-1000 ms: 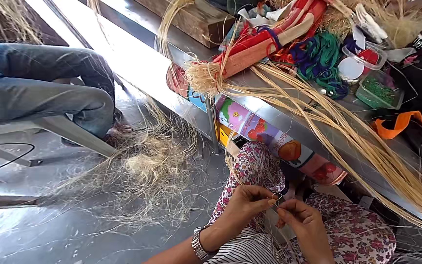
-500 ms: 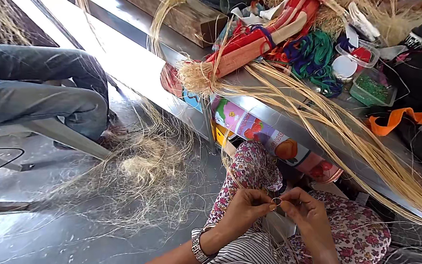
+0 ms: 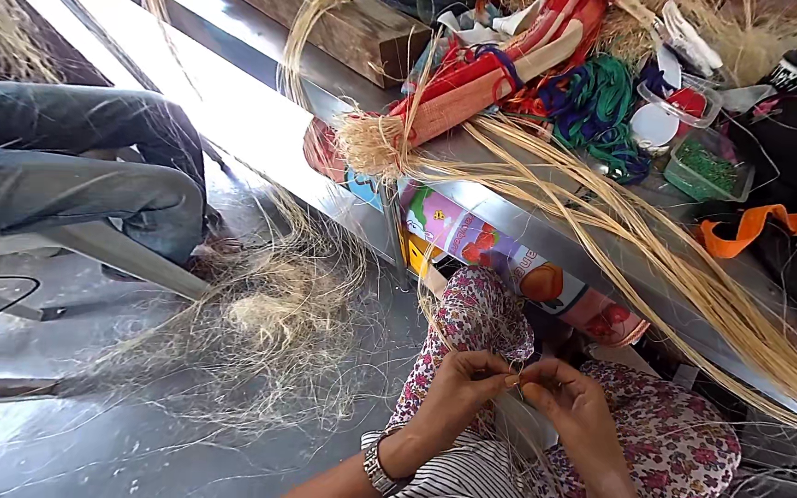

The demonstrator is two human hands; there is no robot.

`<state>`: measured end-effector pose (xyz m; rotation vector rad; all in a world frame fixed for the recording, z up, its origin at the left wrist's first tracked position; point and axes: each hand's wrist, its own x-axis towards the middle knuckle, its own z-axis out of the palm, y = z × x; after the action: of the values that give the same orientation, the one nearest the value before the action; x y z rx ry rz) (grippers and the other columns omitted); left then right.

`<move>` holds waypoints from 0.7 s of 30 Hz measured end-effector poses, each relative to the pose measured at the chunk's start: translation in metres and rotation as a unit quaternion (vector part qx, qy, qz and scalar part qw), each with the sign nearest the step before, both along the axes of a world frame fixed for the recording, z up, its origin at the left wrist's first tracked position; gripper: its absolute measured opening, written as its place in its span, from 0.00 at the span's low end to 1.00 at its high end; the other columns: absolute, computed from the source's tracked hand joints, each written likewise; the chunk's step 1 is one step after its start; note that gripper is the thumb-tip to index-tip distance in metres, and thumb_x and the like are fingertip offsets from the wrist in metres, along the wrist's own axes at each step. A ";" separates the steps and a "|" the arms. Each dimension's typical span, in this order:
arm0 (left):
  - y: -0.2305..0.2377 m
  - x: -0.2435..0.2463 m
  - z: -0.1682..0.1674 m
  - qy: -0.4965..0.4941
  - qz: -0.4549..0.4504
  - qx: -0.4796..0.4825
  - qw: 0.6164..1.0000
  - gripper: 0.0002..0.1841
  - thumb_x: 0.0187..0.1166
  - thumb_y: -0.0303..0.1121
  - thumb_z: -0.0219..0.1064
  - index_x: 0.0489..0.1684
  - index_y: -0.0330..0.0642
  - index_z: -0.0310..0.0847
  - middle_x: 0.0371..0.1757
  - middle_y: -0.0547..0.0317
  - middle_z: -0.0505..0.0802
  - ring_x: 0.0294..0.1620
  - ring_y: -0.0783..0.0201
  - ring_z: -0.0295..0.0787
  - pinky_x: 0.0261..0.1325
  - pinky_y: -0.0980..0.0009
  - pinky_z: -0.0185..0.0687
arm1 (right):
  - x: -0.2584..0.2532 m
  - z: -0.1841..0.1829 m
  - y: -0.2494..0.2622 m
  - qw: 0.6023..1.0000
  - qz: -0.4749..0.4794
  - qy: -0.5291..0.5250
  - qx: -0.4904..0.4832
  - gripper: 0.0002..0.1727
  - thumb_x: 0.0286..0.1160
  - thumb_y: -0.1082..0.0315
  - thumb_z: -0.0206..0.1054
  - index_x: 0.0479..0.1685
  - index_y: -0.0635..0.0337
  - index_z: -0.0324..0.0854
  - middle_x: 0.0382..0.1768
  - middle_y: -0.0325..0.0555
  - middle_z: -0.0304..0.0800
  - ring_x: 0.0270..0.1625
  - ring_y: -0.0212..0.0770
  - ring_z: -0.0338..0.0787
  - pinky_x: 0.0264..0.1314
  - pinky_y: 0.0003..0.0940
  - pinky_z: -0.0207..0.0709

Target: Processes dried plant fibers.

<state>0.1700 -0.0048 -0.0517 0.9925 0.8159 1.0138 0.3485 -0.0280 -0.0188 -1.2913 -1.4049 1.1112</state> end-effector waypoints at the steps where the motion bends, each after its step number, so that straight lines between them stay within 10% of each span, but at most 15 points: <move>1: 0.000 0.001 0.000 -0.004 0.005 0.001 1.000 0.06 0.73 0.25 0.71 0.32 0.47 0.92 0.29 0.76 0.91 0.24 0.85 0.79 0.27 0.87 0.73 | 0.000 0.000 -0.002 1.000 0.010 -0.028 -0.003 0.12 0.67 0.62 0.76 0.40 0.61 0.89 0.37 0.33 0.94 0.42 0.21 0.92 0.50 0.17 0.86; 16: 0.000 0.003 0.003 -0.038 -0.002 -0.037 0.999 0.08 0.72 0.23 0.70 0.31 0.48 0.93 0.29 0.74 0.92 0.24 0.84 0.81 0.27 0.86 0.74 | 0.004 -0.009 -0.003 1.000 0.002 -0.007 0.000 0.04 0.67 0.68 0.73 0.33 0.60 0.90 0.31 0.32 0.93 0.36 0.21 0.91 0.45 0.16 0.86; 21: -0.001 0.009 0.005 -0.084 0.004 -0.071 0.994 0.08 0.72 0.23 0.69 0.29 0.47 0.92 0.46 0.67 0.93 0.50 0.75 0.89 0.54 0.77 0.85 | -0.006 -0.013 -0.007 0.996 0.033 0.075 -0.043 0.12 0.63 0.73 0.77 0.46 0.65 0.88 0.32 0.32 0.93 0.35 0.22 0.91 0.42 0.19 0.88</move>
<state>0.1795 -0.0057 -0.0471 0.7714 0.7415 1.0175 0.3424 -0.0353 -0.0315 -1.2022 -1.3088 1.2997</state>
